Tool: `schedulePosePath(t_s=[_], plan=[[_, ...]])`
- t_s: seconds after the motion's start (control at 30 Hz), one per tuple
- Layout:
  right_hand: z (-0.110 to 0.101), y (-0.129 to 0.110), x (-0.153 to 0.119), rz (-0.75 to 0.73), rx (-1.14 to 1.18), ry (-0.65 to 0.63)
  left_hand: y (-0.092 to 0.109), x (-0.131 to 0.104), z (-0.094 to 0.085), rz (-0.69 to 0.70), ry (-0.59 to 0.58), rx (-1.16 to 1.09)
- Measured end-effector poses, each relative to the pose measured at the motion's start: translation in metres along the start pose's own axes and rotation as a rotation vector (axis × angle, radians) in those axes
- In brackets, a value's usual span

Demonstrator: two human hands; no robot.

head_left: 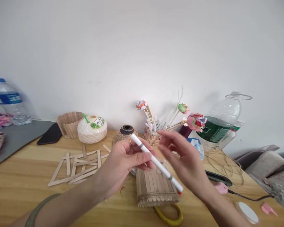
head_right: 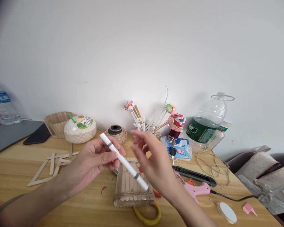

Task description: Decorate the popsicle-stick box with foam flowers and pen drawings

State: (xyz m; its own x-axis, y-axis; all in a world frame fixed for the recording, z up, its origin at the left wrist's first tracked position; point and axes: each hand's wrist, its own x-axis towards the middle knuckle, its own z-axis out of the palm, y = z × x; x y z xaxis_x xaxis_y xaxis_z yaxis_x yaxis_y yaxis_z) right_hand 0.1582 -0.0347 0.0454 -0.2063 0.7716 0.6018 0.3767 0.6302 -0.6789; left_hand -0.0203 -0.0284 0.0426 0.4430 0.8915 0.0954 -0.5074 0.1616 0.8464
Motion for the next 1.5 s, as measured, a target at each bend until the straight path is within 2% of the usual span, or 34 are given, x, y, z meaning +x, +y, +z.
schedulePosePath(t_s=[0.1, 0.13, 0.2, 0.3, 0.37, 0.5, 0.53, 0.6, 0.67, 0.73, 0.8, 0.9, 0.93, 1.0, 1.03, 1.07, 1.1, 1.13, 1.2, 1.27, 1.37, 1.5], plan=[[0.005, 0.007, -0.016, 0.078, 0.141, -0.251, -0.003, 0.000, 0.000, 0.014, 0.010, -0.047], [0.007, 0.009, -0.021, 0.116, 0.242, -0.277, -0.004, 0.000, -0.001, 0.008, 0.002, -0.035], [0.011, 0.010, -0.029, 0.173, 0.458, -0.212, -0.007, 0.001, -0.003, 0.014, -0.005, 0.056], [0.015, 0.012, -0.035, 0.242, 0.656, -0.065, -0.011, 0.003, -0.008, 0.129, -0.016, 0.413], [0.016, 0.012, -0.036, 0.295, 0.675, -0.028, -0.013, 0.003, -0.012, 0.324, -0.043, 0.724], [0.014, 0.006, -0.035, 0.347, 0.642, -0.053, -0.019, 0.002, -0.016, 0.952, -0.132, 1.302], [0.014, 0.003, -0.034, 0.361, 0.640, -0.083, -0.020, 0.001, -0.016, 1.065, -0.152, 1.422], [0.012, -0.002, -0.033, 0.393, 0.652, -0.128, -0.022, 0.002, -0.017, 1.176, -0.176, 1.593], [0.010, -0.004, -0.034, 0.407, 0.645, -0.151, -0.024, 0.003, -0.016, 1.199, -0.186, 1.655], [0.009, -0.004, -0.037, 0.396, 0.582, -0.141, -0.025, 0.004, -0.015, 1.166, -0.209, 1.654], [0.006, -0.001, -0.043, 0.391, 0.483, -0.138, -0.027, 0.003, -0.012, 1.060, -0.270, 1.617], [-0.003, 0.003, -0.051, 0.355, 0.323, -0.138, -0.027, -0.004, -0.009, 0.767, -0.388, 1.483], [-0.009, 0.003, -0.052, 0.317, 0.274, -0.093, -0.024, -0.007, -0.009, 0.644, -0.392, 1.409], [-0.025, 0.002, -0.052, 0.205, 0.232, 0.120, -0.015, -0.009, -0.015, 0.401, -0.309, 1.235], [-0.034, 0.001, -0.051, 0.158, 0.234, 0.247, -0.009, -0.009, -0.018, 0.292, -0.160, 1.146], [-0.042, 0.000, -0.050, 0.129, 0.254, 0.356, -0.004, -0.006, -0.023, 0.225, -0.059, 1.069], [-0.049, -0.001, -0.048, 0.131, 0.293, 0.420, 0.000, -0.003, -0.027, 0.209, 0.021, 1.015], [-0.054, -0.001, -0.047, 0.165, 0.346, 0.429, 0.002, 0.003, -0.030, 0.231, 0.062, 0.987], [-0.056, 0.000, -0.047, 0.266, 0.470, 0.381, -0.003, 0.016, -0.035, 0.253, 0.054, 0.966], [-0.052, 0.006, -0.048, 0.330, 0.577, 0.325, -0.017, 0.031, -0.037, 0.194, 0.027, 1.008], [-0.043, 0.016, -0.050, 0.338, 0.644, 0.283, -0.043, 0.049, -0.039, 0.162, 0.094, 1.046], [-0.029, 0.025, -0.047, 0.415, 0.677, 0.341, -0.063, 0.063, -0.040, 0.160, 0.138, 1.015]])
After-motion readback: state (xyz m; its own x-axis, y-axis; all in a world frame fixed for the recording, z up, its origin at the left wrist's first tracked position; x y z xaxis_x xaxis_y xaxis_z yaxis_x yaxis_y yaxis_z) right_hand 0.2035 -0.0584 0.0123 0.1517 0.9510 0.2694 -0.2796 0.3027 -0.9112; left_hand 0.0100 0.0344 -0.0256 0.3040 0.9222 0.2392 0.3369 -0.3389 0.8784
